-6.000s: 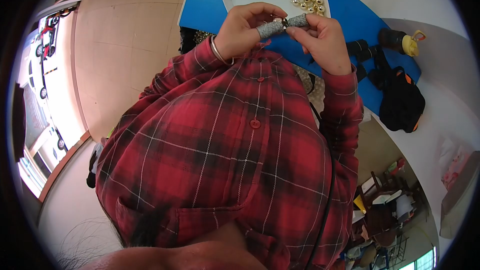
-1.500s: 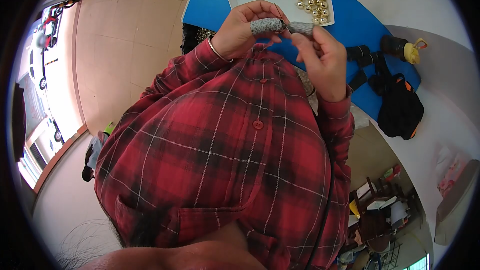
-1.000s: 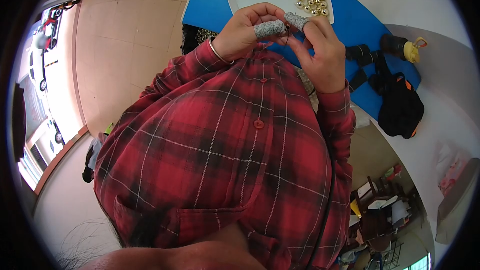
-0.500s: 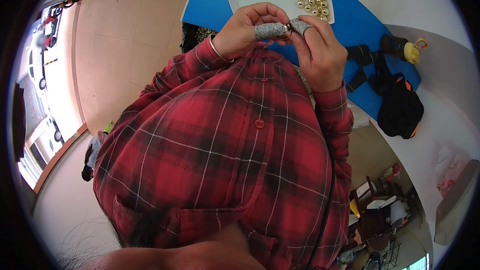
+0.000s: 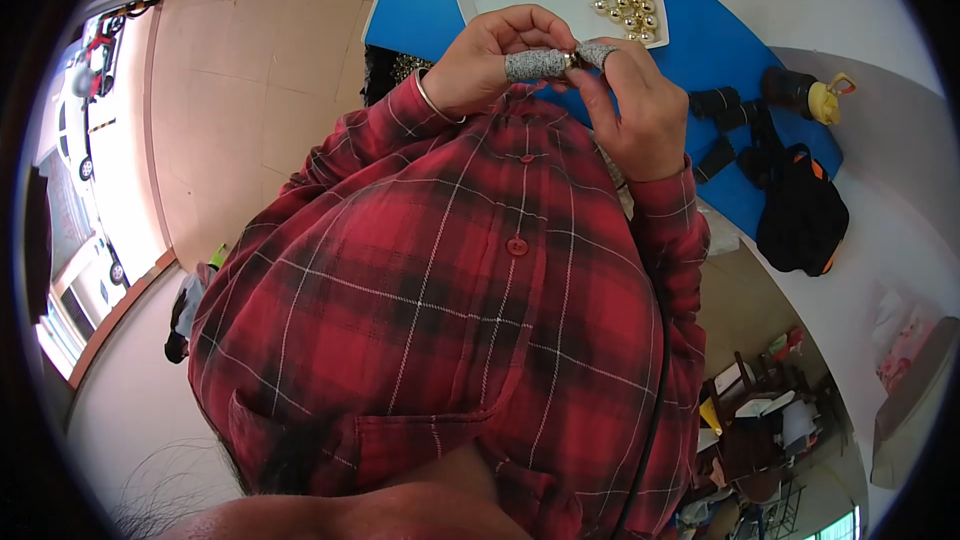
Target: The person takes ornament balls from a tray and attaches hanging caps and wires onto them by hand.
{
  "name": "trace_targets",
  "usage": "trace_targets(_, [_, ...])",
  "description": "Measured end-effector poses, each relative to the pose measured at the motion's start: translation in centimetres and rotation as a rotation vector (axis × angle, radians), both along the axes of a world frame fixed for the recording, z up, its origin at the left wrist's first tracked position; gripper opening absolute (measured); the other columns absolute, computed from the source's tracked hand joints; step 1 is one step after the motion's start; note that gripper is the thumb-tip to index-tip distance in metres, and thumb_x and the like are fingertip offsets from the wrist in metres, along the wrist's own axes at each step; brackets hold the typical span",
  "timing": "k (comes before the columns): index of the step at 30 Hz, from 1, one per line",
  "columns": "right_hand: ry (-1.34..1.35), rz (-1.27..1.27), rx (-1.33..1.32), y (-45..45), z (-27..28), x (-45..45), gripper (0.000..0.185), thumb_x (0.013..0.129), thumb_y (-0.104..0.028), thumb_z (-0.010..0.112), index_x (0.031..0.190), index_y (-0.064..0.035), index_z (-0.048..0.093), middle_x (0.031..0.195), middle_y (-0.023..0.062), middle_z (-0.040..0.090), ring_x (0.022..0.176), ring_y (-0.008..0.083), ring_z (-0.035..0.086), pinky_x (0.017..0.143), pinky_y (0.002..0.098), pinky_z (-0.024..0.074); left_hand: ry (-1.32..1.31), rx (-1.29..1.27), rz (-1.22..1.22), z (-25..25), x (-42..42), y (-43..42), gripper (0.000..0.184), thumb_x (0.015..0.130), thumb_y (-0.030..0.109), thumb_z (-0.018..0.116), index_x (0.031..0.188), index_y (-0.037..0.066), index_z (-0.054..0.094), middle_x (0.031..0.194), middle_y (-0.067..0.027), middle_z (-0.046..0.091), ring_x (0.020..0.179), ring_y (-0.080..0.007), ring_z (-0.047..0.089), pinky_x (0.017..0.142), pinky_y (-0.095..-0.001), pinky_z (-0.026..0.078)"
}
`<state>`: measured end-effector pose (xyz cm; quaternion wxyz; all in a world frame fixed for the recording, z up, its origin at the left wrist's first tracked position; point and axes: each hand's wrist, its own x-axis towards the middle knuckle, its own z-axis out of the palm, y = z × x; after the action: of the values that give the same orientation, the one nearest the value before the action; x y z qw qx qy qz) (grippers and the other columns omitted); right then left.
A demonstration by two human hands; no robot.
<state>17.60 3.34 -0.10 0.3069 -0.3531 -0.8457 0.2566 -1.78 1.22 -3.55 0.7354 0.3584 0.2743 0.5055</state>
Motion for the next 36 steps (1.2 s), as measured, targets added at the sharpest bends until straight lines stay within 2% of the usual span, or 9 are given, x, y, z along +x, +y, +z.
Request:
trace_targets(7, [-0.050, -0.084, 0.169, -0.4, 0.6, -0.7, 0.017, 0.077, 0.002, 0.066, 0.092, 0.0037, 0.061, 0.098, 0.0132, 0.063, 0.071, 0.0224, 0.059, 0.062, 0.0262, 0.0474, 0.004, -0.037, 0.018, 0.3, 0.2, -0.2, 0.026, 0.082, -0.006, 0.062, 0.107, -0.001, 0.058, 0.097, -0.0120, 0.065, 0.084, -0.0174, 0.065, 0.075, -0.0251, 0.055])
trace_targets(13, [-0.032, -0.172, 0.138, -0.9, 1.1, -0.9, 0.020, 0.075, 0.000, 0.070, 0.093, 0.0031, 0.062, 0.096, 0.0130, 0.063, 0.074, 0.0227, 0.060, 0.065, 0.0272, 0.0483, 0.074, -0.099, 0.050, 0.8, 0.1, -0.2, 0.027, 0.082, -0.008, 0.060, 0.107, -0.001, 0.059, 0.099, -0.0111, 0.065, 0.088, -0.0169, 0.064, 0.078, -0.0248, 0.054])
trace_targets(18, [0.043, -0.134, 0.164, -0.5, 0.4, -1.2, 0.021, 0.075, -0.007, 0.074, 0.089, 0.0016, 0.059, 0.094, 0.0107, 0.062, 0.070, 0.0217, 0.058, 0.060, 0.0288, 0.0478, 0.120, 0.023, 0.106, 0.3, 0.5, -0.3, 0.028, 0.081, -0.009, 0.059, 0.108, -0.001, 0.059, 0.103, -0.0100, 0.064, 0.090, -0.0154, 0.063, 0.080, -0.0237, 0.053])
trace_targets(22, [0.012, -0.093, 0.035, -0.4, 0.8, -1.0, 0.025, 0.073, -0.003, 0.073, 0.096, 0.0027, 0.062, 0.099, 0.0135, 0.064, 0.080, 0.0236, 0.061, 0.072, 0.0290, 0.0490, 0.219, 0.136, 0.168, -0.1, 0.7, -0.3, 0.028, 0.081, -0.009, 0.059, 0.108, -0.001, 0.059, 0.106, -0.0090, 0.063, 0.091, -0.0138, 0.061, 0.082, -0.0222, 0.051])
trace_targets(36, [0.044, -0.061, 0.065, -0.5, 0.2, -0.9, 0.022, 0.076, -0.001, 0.070, 0.095, 0.0046, 0.061, 0.102, 0.0165, 0.065, 0.085, 0.0263, 0.063, 0.074, 0.0308, 0.0505, 0.208, 0.055, 0.107, 0.0, 0.5, -0.5, 0.026, 0.082, -0.005, 0.062, 0.108, -0.001, 0.059, 0.106, -0.0090, 0.063, 0.092, -0.0105, 0.060, 0.083, -0.0201, 0.051])
